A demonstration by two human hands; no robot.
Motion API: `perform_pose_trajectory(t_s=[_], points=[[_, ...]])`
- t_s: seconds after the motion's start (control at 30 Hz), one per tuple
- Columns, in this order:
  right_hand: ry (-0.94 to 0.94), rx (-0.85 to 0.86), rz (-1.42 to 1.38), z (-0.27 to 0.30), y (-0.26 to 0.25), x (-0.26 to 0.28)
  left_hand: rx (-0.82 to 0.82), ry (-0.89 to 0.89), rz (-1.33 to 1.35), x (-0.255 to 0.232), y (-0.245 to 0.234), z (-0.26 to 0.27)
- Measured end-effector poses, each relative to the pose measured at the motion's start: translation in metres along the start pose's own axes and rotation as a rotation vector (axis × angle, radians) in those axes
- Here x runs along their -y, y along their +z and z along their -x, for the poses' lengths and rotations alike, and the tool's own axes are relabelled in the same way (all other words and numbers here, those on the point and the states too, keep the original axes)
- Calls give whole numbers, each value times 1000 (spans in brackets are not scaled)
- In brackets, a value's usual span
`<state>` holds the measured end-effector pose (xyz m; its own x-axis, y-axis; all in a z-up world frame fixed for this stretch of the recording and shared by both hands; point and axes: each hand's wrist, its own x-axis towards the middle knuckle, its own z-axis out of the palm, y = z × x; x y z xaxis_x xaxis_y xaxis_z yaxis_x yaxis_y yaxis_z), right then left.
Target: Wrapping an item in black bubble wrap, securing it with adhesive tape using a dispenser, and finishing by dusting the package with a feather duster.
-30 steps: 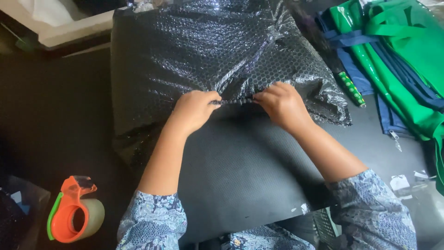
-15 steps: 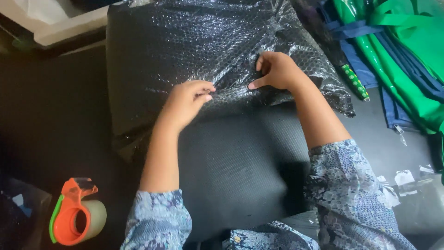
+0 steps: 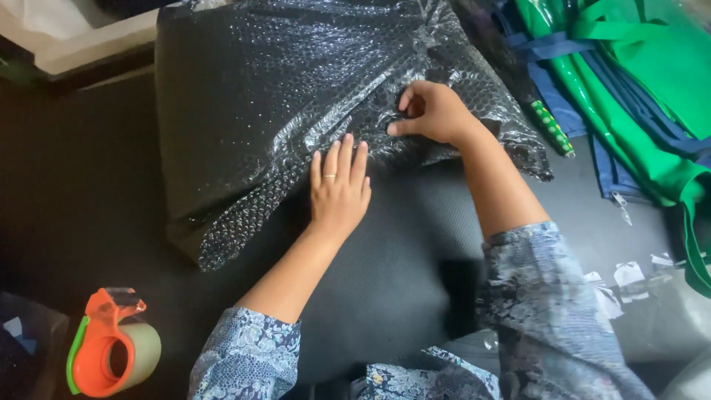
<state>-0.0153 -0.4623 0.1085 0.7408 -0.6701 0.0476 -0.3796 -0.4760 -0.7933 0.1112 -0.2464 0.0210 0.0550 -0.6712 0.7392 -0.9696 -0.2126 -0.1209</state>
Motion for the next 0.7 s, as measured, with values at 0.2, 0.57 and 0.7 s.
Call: perform_pose_trajectory(t_s=[0.2, 0.57, 0.7], points=[[-156, -127, -407, 95, -84, -17, 66, 11, 81, 22, -5, -9], [391, -937, -369, 400, -150, -272, -36, 116, 117, 31, -21, -20], [749, -1194, -527, 462, -111, -331, -17, 137, 95, 29, -21, -19]])
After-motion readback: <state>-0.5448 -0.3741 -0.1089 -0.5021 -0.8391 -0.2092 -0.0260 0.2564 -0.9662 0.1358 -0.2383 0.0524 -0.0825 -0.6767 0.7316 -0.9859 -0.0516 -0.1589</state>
